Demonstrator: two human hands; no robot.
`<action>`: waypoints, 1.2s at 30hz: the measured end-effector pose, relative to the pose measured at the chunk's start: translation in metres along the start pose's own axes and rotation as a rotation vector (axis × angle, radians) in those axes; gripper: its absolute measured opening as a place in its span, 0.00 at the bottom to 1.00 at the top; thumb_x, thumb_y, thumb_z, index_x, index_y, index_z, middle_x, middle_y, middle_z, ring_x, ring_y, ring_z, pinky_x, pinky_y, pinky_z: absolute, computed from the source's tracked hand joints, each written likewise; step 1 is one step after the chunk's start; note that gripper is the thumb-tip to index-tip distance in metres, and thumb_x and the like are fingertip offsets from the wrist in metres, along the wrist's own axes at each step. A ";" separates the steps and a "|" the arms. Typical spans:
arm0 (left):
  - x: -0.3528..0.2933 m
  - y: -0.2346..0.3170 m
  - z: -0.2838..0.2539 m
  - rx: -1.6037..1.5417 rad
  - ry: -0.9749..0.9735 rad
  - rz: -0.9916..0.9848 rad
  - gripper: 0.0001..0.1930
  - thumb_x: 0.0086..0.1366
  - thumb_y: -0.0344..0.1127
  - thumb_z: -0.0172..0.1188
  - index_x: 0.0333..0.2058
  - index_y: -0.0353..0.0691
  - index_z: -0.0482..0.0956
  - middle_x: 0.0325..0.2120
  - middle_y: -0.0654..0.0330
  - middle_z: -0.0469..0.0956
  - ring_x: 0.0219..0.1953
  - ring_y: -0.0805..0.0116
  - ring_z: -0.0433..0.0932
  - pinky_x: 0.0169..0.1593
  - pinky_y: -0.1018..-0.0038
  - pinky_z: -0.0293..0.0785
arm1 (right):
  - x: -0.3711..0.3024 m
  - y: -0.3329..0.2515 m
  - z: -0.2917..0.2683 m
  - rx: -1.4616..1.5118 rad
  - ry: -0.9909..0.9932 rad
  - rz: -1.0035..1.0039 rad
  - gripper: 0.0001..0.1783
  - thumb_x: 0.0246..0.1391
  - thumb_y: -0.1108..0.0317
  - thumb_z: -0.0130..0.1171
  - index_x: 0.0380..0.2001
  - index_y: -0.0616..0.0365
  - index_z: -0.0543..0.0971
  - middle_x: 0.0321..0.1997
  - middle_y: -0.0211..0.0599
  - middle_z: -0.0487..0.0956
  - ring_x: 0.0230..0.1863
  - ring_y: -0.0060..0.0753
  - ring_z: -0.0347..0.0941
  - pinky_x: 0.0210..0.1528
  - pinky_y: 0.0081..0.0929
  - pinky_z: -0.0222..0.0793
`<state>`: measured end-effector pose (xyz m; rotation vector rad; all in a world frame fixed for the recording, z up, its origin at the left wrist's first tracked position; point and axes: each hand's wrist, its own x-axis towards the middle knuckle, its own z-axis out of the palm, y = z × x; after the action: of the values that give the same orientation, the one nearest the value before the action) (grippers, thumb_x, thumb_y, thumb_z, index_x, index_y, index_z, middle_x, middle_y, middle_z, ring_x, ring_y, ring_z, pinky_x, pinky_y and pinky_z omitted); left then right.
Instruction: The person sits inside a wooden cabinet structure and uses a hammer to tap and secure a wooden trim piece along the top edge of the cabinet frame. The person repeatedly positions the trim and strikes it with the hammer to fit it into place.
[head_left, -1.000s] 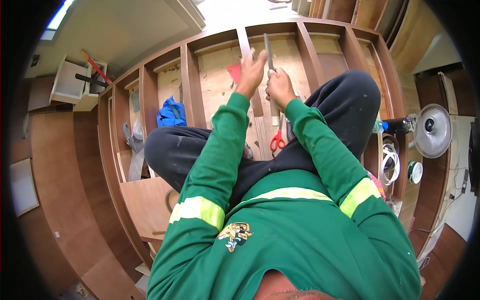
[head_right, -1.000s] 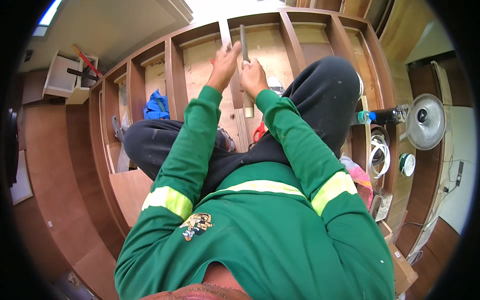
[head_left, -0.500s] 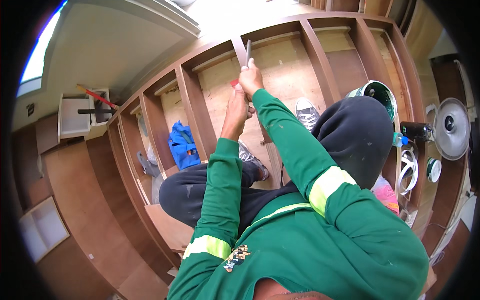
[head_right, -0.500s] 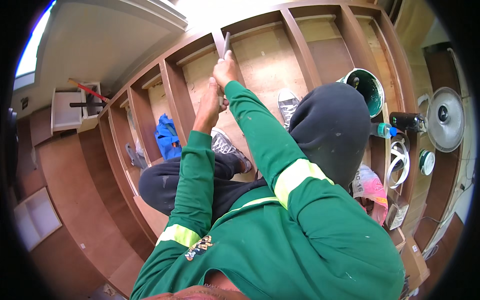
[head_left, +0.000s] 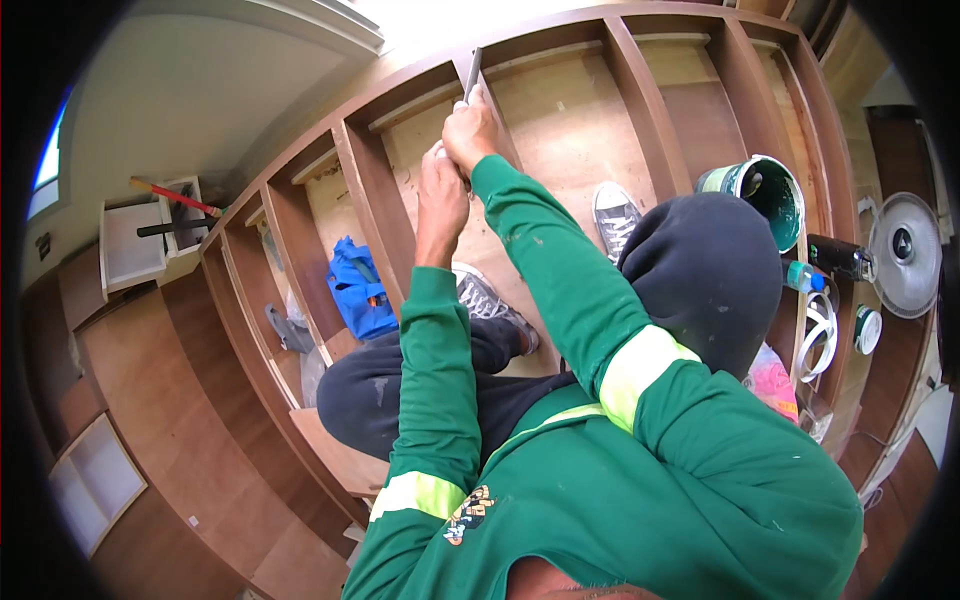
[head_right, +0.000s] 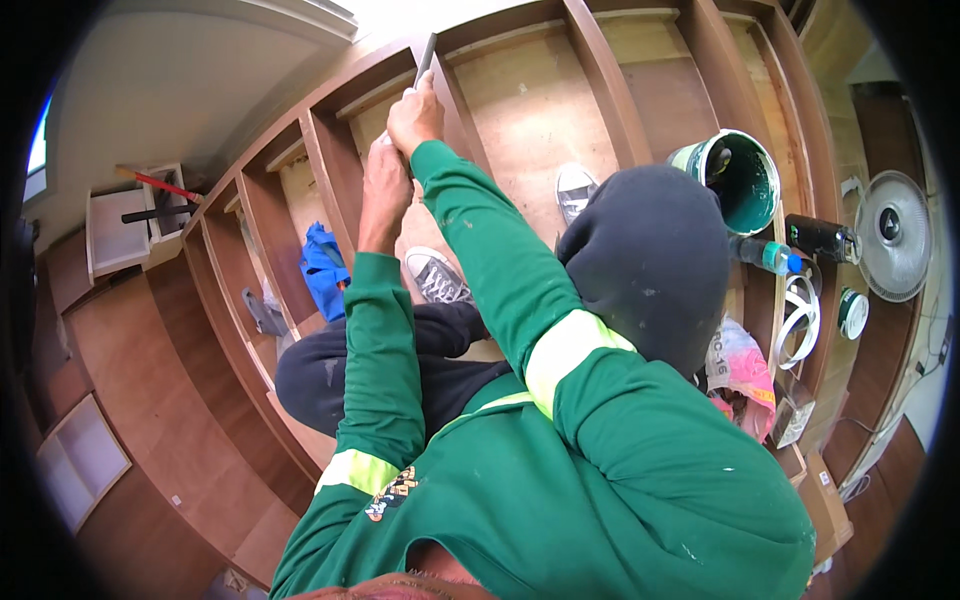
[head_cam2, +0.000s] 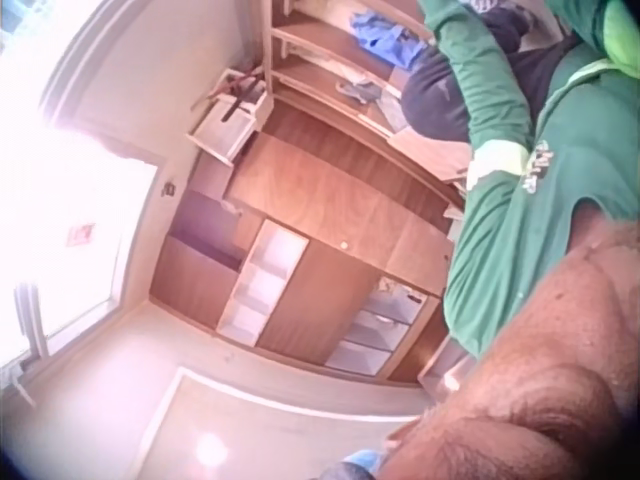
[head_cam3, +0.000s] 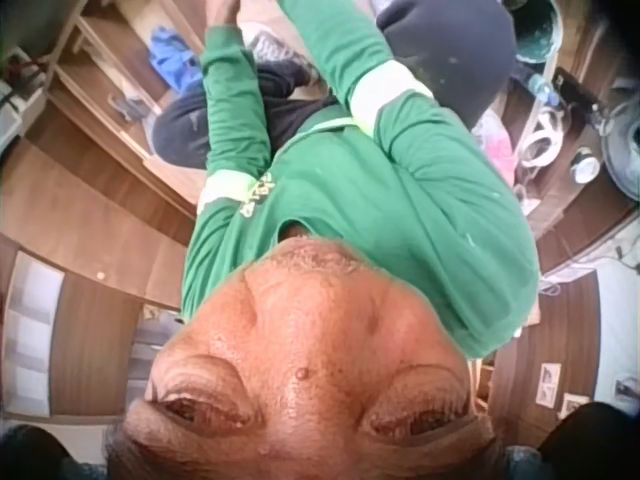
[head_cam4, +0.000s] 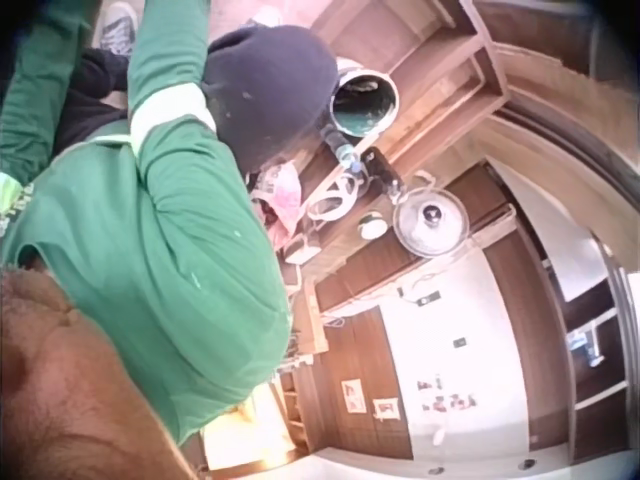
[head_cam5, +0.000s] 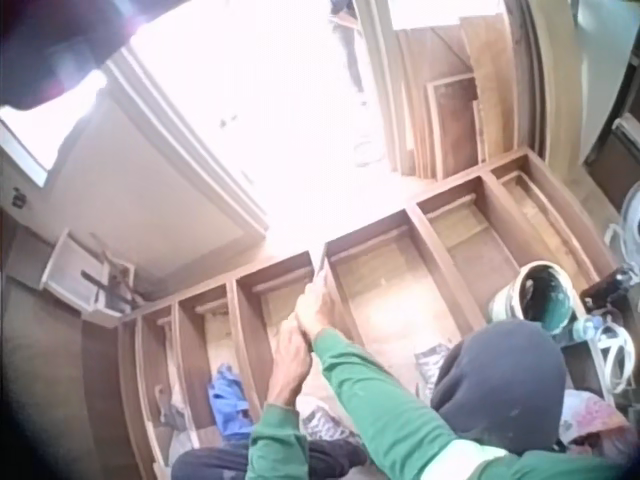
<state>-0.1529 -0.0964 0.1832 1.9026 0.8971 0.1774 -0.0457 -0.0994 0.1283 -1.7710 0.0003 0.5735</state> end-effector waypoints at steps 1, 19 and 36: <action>-0.001 0.004 -0.001 -0.016 -0.023 -0.025 0.24 0.77 0.43 0.34 0.56 0.31 0.73 0.43 0.52 0.77 0.40 0.64 0.77 0.43 0.67 0.74 | 0.002 0.004 0.001 -0.006 0.011 -0.009 0.37 0.60 0.67 0.48 0.70 0.71 0.55 0.55 0.67 0.77 0.58 0.62 0.75 0.62 0.45 0.69; 0.028 -0.018 0.031 0.176 -0.126 -0.099 0.24 0.77 0.47 0.36 0.60 0.33 0.63 0.44 0.32 0.79 0.47 0.35 0.80 0.53 0.52 0.75 | 0.045 0.046 -0.006 -0.499 -0.028 -0.191 0.14 0.55 0.67 0.55 0.36 0.61 0.89 0.49 0.50 0.84 0.50 0.49 0.80 0.52 0.36 0.77; -0.011 0.012 -0.002 0.181 -0.109 -0.047 0.23 0.80 0.44 0.33 0.59 0.31 0.66 0.47 0.41 0.79 0.49 0.48 0.80 0.52 0.58 0.73 | -0.009 0.010 -0.009 0.063 -0.018 0.038 0.34 0.61 0.64 0.45 0.68 0.71 0.62 0.54 0.71 0.77 0.55 0.62 0.76 0.59 0.42 0.72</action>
<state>-0.1558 -0.1052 0.1964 2.0346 0.9084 -0.0370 -0.0531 -0.1131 0.1236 -1.7078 0.0393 0.6105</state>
